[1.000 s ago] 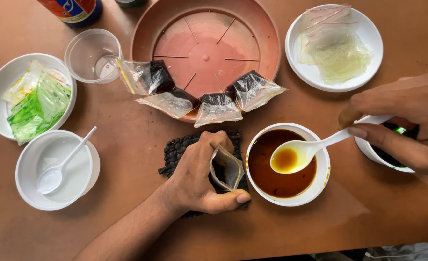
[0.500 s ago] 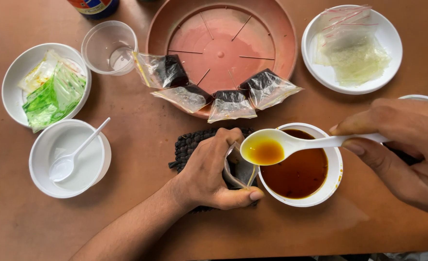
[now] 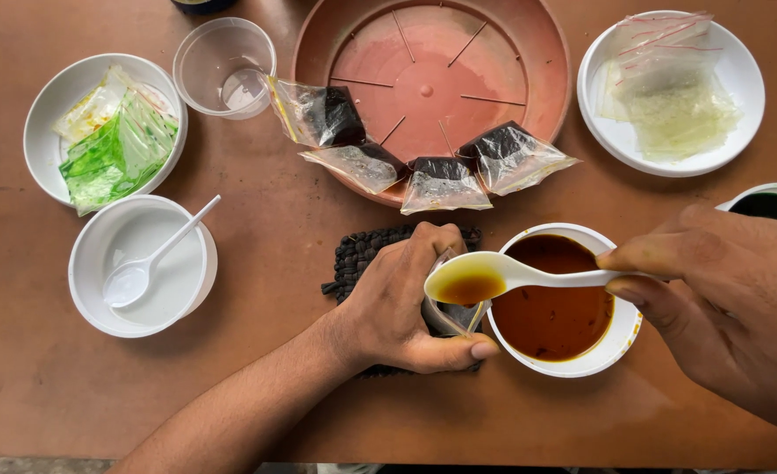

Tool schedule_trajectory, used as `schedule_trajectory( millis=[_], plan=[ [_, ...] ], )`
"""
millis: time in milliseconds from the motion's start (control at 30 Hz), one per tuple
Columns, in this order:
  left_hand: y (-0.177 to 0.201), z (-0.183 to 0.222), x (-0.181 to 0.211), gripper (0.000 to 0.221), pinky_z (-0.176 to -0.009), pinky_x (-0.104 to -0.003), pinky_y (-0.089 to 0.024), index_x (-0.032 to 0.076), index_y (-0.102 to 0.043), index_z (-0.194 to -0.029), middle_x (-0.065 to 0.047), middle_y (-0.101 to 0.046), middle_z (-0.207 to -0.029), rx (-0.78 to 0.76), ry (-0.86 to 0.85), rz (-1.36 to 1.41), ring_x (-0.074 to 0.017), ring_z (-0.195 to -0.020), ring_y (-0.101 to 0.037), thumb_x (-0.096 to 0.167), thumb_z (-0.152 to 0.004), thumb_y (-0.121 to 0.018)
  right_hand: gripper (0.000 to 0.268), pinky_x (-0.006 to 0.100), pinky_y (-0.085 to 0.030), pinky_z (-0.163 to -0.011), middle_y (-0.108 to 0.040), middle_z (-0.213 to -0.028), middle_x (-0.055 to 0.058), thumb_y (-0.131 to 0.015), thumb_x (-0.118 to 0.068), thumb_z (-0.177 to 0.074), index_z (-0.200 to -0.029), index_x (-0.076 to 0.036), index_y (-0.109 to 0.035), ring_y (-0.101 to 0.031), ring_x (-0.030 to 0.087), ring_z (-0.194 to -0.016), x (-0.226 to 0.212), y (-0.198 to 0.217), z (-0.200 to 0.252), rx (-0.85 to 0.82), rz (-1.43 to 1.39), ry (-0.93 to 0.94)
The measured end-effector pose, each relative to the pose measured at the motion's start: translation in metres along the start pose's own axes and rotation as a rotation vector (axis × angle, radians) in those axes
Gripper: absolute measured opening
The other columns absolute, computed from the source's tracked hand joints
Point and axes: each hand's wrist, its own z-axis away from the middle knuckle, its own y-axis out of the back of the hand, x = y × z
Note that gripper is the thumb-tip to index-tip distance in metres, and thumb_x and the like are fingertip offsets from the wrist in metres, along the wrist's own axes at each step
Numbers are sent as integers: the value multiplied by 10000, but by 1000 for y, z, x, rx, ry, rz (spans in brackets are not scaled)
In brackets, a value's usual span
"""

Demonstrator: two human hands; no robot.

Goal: Filling small plastic bags with a dark liquid using a plastic spoon for portioning.

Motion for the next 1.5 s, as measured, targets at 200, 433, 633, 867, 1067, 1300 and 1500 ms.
schedule_trajectory(
  millis=[200, 433, 633, 867, 1067, 1300, 1500],
  plan=[
    [-1, 1, 0, 676, -640, -334, -456, 11, -431, -1096, -76, -499, -950, 32, -19, -4, -197, -708, -509, 602, -839, -634, 244, 371, -487, -640, -722, -888, 33, -550, -313, -935, -1044, -141, -684, -678, 225, -711, 1, -4, 3, 27, -36, -12],
    [-1, -1, 2, 671, -633, -343, -458, 26, -422, -1062, -53, -493, -920, 23, 9, -5, -189, -703, -506, 631, -835, -602, 499, 386, -430, -523, -597, -543, -36, -418, -477, -949, -737, -151, -731, -630, 223, -566, 5, -6, 4, -128, 44, -149],
    [0, -2, 3, 659, -641, -338, -447, 23, -433, -1061, -69, -504, -924, 30, -15, -4, -198, -704, -509, 631, -856, -586, 219, 364, -402, -551, -597, -660, -13, -577, -329, -924, -1048, -161, -645, -550, 207, -511, 2, -3, 2, -6, -37, -30],
    [-3, -3, 2, 649, -597, -317, -413, 13, -408, -1056, -64, -503, -885, 47, -36, 46, -177, -651, -488, 598, -863, -611, 163, 314, -389, -531, -686, -709, 12, -638, -242, -881, -920, -104, -715, -537, 190, -488, 28, 13, 7, -1, -101, -243],
    [-3, -3, 0, 647, -602, -323, -406, 15, -418, -1039, -73, -488, -886, 46, -53, 23, -185, -670, -477, 614, -872, -596, 294, 318, -344, -506, -549, -434, 2, -646, -418, -862, -682, -187, -664, -484, 182, -414, 63, 18, 11, -185, 70, -384],
    [-2, -1, -2, 658, -603, -320, -429, 10, -402, -1073, -81, -473, -894, 0, -23, 36, -182, -675, -482, 599, -873, -617, 317, 374, -456, -657, -709, -674, -109, -526, -620, -916, -795, -332, -578, -670, 188, -706, 74, 8, -6, -613, 523, -481],
    [-5, 4, -9, 684, -616, -331, -428, 0, -416, -1091, -86, -499, -897, -2, -36, -6, -196, -710, -468, 615, -867, -616, 343, 349, -491, -644, -727, -704, -74, -486, -619, -963, -846, -302, -542, -668, 175, -706, 59, 12, -29, -823, 494, -587]
  ],
)
